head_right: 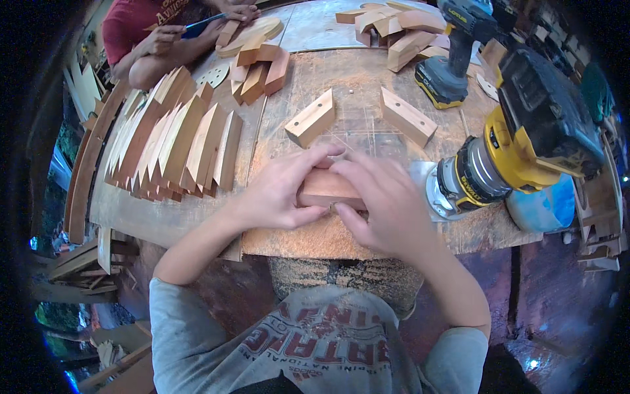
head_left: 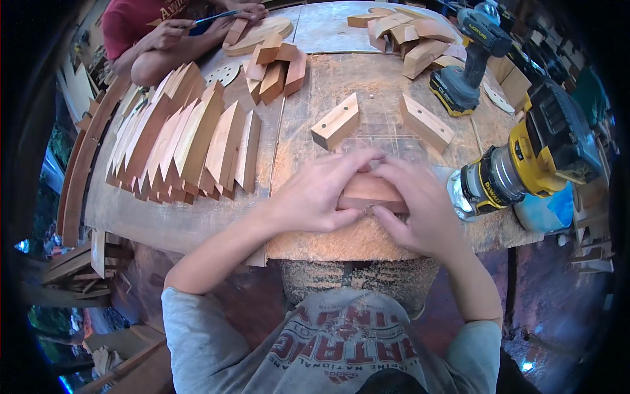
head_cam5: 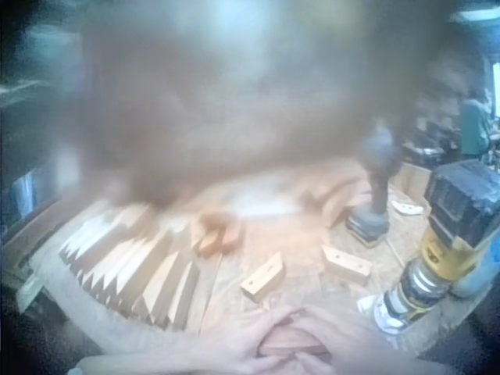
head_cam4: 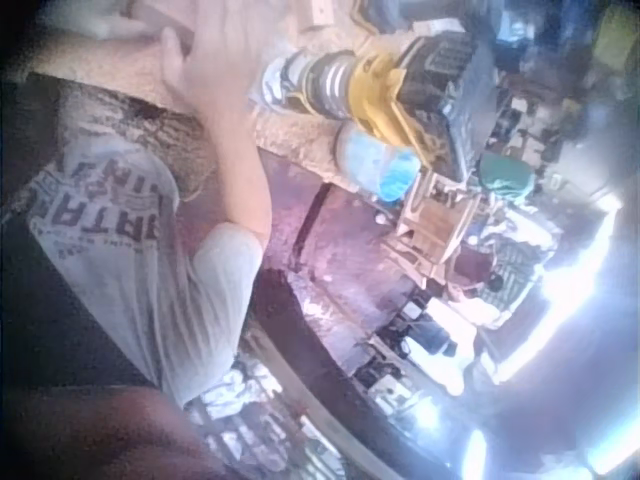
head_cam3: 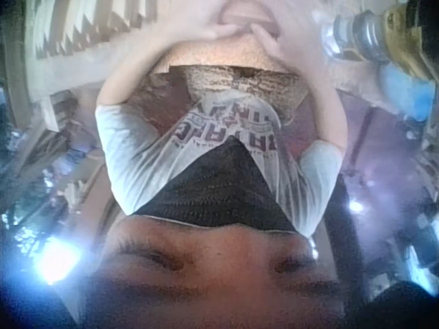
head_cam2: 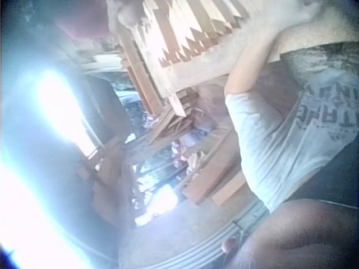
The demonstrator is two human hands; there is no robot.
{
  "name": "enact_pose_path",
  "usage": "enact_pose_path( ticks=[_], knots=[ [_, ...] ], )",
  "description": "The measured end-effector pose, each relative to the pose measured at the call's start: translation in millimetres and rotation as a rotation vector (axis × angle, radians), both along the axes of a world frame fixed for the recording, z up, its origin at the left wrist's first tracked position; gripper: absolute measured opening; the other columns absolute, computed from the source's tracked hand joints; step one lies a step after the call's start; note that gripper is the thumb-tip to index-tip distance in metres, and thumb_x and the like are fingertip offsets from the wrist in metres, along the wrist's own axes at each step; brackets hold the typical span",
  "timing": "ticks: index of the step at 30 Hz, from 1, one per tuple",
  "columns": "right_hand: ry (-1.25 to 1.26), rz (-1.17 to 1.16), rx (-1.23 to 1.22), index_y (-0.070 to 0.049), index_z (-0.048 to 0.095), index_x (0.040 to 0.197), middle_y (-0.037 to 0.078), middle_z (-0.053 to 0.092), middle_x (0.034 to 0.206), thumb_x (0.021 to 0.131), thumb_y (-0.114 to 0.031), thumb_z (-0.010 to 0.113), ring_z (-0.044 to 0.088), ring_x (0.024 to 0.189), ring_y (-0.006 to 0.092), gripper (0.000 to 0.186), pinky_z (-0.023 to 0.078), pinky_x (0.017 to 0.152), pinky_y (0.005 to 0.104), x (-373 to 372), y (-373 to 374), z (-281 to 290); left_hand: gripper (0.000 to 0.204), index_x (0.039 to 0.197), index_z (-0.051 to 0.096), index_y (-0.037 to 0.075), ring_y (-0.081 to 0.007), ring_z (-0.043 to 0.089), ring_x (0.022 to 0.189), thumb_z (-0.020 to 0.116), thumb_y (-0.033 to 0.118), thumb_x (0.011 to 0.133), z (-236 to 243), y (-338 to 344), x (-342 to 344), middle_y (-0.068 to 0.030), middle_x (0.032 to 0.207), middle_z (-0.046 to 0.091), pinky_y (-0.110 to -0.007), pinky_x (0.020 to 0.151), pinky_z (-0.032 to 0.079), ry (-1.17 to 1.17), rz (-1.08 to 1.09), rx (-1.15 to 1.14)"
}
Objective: The person uses a hand router to trim the edges of wooden blocks on a workbench. The person handles several wood pieces, aligning the router with the edge of each block, and clears away wood shavings by hand.
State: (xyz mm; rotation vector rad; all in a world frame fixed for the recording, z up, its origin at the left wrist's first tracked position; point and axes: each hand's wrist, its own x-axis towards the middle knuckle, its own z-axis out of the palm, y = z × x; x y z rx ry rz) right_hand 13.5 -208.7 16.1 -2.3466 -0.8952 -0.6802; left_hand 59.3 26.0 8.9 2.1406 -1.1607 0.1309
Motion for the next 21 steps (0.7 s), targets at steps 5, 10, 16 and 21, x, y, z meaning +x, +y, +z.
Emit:
enact_pose_path(
  ticks=[5, 10, 16, 21],
  knots=[
    [0.260, 0.158, -0.086, -0.007, 0.060, 0.126, 0.017, 0.064, 0.113, 0.079, -0.015, 0.078, 0.066, 0.103, 0.0375, 0.051, 0.053, 0.087, 0.0451, 6, 9, -2, 0.088, 0.148, 0.045, 0.001, -0.0356, 0.067, 0.114, 0.081, 0.019, 0.070, -14, 11, -4, -0.0191, 0.135, 0.062, -0.045, 0.098, 0.054, -0.008, 0.006, -0.097],
    [0.276, 0.153, -0.021, -0.005, 0.060, 0.127, 0.018, 0.065, 0.116, 0.082, -0.011, 0.076, 0.066, 0.104, 0.0379, 0.048, 0.053, 0.090, 0.0442, 7, 18, -6, 0.084, 0.146, 0.048, 0.002, -0.0339, 0.063, 0.115, 0.083, 0.028, 0.073, -9, 19, -1, -0.0176, 0.131, 0.062, -0.045, 0.098, 0.051, -0.025, -0.014, -0.111],
    [0.151, 0.063, 0.076, -0.002, 0.059, 0.133, 0.022, 0.064, 0.118, 0.084, -0.007, 0.075, 0.063, 0.107, 0.0385, 0.051, 0.051, 0.094, 0.0433, 11, 14, -2, 0.069, 0.134, 0.058, 0.004, -0.0327, 0.062, 0.112, 0.081, 0.034, 0.076, -18, 35, 15, -0.0160, 0.124, 0.063, -0.043, 0.097, 0.050, -0.275, 0.192, -0.524],
    [0.039, 0.071, 0.138, -0.003, 0.060, 0.137, 0.020, 0.064, 0.121, 0.086, -0.008, 0.075, 0.064, 0.107, 0.0353, 0.053, 0.051, 0.093, 0.0419, 18, 8, -15, 0.071, 0.140, 0.054, 0.001, -0.0292, 0.056, 0.123, 0.077, 0.034, 0.081, -24, 39, 15, -0.0159, 0.133, 0.059, -0.040, 0.103, 0.044, -0.220, 0.223, -0.538]
  ],
)
